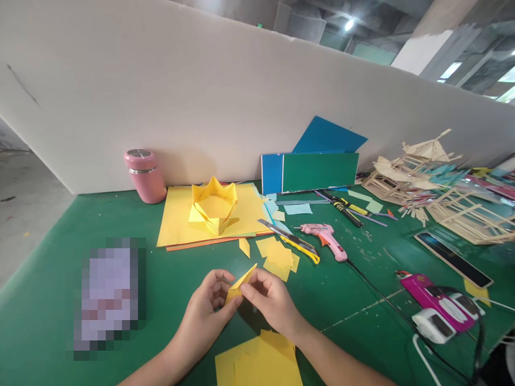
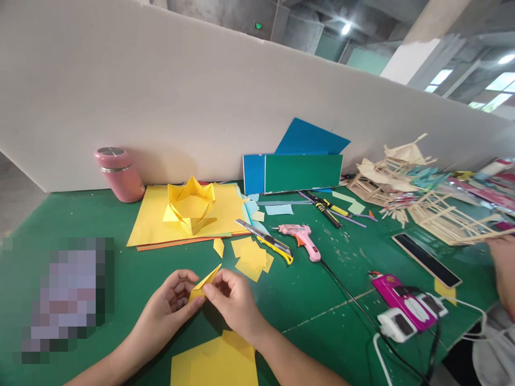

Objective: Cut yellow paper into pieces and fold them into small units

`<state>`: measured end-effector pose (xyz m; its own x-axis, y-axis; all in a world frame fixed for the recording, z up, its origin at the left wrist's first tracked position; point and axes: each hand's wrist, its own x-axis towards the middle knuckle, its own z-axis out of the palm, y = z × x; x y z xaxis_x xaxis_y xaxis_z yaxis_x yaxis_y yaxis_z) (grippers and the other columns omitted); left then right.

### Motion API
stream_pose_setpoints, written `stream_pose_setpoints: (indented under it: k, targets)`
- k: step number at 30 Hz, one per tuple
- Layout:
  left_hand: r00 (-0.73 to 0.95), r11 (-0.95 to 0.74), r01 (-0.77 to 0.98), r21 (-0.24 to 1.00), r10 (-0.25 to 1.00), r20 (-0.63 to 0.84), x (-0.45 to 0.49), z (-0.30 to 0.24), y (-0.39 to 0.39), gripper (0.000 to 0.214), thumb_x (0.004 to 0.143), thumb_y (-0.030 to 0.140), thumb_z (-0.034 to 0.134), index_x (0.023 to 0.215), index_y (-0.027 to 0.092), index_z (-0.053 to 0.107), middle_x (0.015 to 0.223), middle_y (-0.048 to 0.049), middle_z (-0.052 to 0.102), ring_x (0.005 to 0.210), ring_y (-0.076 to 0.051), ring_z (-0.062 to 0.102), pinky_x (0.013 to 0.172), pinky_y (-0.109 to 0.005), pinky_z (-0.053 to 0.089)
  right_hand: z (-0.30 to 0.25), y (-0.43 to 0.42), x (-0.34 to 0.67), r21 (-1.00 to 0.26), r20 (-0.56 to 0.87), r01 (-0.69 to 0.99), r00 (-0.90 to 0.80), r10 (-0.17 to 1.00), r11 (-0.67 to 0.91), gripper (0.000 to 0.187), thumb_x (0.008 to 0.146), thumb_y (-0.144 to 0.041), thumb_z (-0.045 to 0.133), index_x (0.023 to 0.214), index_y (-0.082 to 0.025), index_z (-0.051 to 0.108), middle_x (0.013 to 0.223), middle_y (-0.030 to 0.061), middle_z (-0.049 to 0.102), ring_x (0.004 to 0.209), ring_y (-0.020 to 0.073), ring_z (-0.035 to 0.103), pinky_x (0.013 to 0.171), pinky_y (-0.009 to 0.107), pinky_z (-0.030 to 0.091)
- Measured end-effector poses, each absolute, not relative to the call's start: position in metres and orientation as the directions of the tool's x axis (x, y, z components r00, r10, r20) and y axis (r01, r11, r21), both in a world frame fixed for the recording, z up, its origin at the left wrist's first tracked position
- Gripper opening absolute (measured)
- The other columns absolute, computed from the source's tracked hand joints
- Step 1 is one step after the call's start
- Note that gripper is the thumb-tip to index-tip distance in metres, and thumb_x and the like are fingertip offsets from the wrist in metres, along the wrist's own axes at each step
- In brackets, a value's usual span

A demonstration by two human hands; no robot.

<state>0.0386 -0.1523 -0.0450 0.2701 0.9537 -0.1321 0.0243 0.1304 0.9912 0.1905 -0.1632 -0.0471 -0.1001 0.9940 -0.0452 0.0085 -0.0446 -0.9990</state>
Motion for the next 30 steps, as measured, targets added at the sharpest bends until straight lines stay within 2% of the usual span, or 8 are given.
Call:
stream_pose_setpoints:
  k: [6,12,17,19,21,24,27,30]
  targets:
    - [0.274,0.174,-0.076,0.982,0.95,-0.147,0.037,-0.038,-0.152,0.039,0.062,0.035,0.077,0.079,0.021,0.045,0.056,0.0092,0.053,0.053,-0.008,0.051,0.052,-0.018,0.041,-0.043,-0.165,0.188,-0.997,-0.067,-0.042,-0.123,0.99,-0.072,0.029,0.076,-0.041,0.065,0.064,-0.019,0.049,0.058,-0.0055,0.045,0.054,0.009,0.041,0.053,0.022,0.035]
    - [0.292,0.231,-0.172,0.958,0.94,-0.174,0.037,-0.042,-0.151,0.045,0.061,0.039,0.08,0.077,0.021,0.042,0.054,0.0083,0.056,0.051,-0.009,0.053,0.052,-0.019,0.043,-0.043,-0.166,0.184,-0.978,-0.042,-0.193,-0.195,0.98,-0.08,0.027,0.073,-0.041,0.069,0.072,-0.019,0.054,0.068,-0.0023,0.056,0.065,0.0133,0.056,0.066,0.027,0.047]
    - [0.318,0.077,-0.019,0.997,0.946,-0.067,0.038,-0.05,-0.155,0.03,0.066,0.029,0.072,0.083,0.021,0.048,0.071,0.0026,0.061,0.064,-0.013,0.06,0.06,-0.025,0.051,-0.046,-0.161,0.191,-0.995,0.092,-0.036,-0.03,0.995,0.091,0.019,0.08,-0.037,0.059,0.075,-0.02,0.052,0.074,-0.0004,0.059,0.068,0.0133,0.058,0.063,0.024,0.048]
    - [0.268,-0.01,0.032,0.999,0.963,0.001,0.036,-0.054,-0.155,0.027,0.069,0.027,0.067,0.09,0.021,0.05,0.083,-0.0008,0.062,0.07,-0.015,0.062,0.064,-0.028,0.054,-0.045,-0.156,0.197,-0.966,0.206,0.17,0.056,0.977,0.194,0.013,0.081,-0.03,0.055,0.073,-0.021,0.05,0.066,-0.0022,0.056,0.059,0.0124,0.055,0.055,0.022,0.045]
    - [0.211,-0.091,0.09,0.992,0.975,0.07,0.033,-0.056,-0.154,0.025,0.073,0.026,0.063,0.095,0.022,0.051,0.088,-0.0022,0.06,0.074,-0.016,0.063,0.065,-0.029,0.054,-0.043,-0.151,0.203,-0.814,0.365,0.488,0.011,0.931,0.313,0.009,0.082,-0.02,0.051,0.074,-0.02,0.053,0.065,-0.0014,0.056,0.057,0.0125,0.054,0.055,0.023,0.044]
    - [0.172,-0.211,0.172,0.962,0.968,0.181,0.029,-0.057,-0.15,0.02,0.076,0.022,0.058,0.095,0.022,0.053,0.084,-0.0011,0.057,0.073,-0.016,0.061,0.063,-0.027,0.054,-0.04,-0.142,0.207,-0.416,0.57,0.785,-0.167,0.804,0.458,0.022,0.082,-0.007,0.044,0.079,-0.019,0.062,0.072,0.0033,0.059,0.068,0.0168,0.057,0.06,0.026,0.043]
    - [0.18,-0.303,0.202,0.931,0.946,0.269,0.026,-0.055,-0.148,0.013,0.077,0.019,0.054,0.09,0.023,0.055,0.082,-0.0004,0.057,0.069,-0.014,0.06,0.061,-0.025,0.053,-0.041,-0.132,0.204,-0.128,0.623,0.884,-0.28,0.73,0.449,0.027,0.082,-0.002,0.045,0.083,-0.017,0.067,0.068,0.0034,0.056,0.065,0.0174,0.054,0.057,0.026,0.041]
    - [0.198,-0.35,0.223,0.91,0.93,0.31,0.025,-0.053,-0.148,0.011,0.078,0.017,0.052,0.087,0.022,0.055,0.081,-0.0007,0.057,0.066,-0.014,0.059,0.06,-0.024,0.053,-0.042,-0.123,0.198,0.035,0.594,0.884,-0.393,0.702,0.466,0.025,0.086,-0.001,0.047,0.095,-0.014,0.067,0.071,0.0041,0.059,0.063,0.0175,0.054,0.056,0.027,0.041]
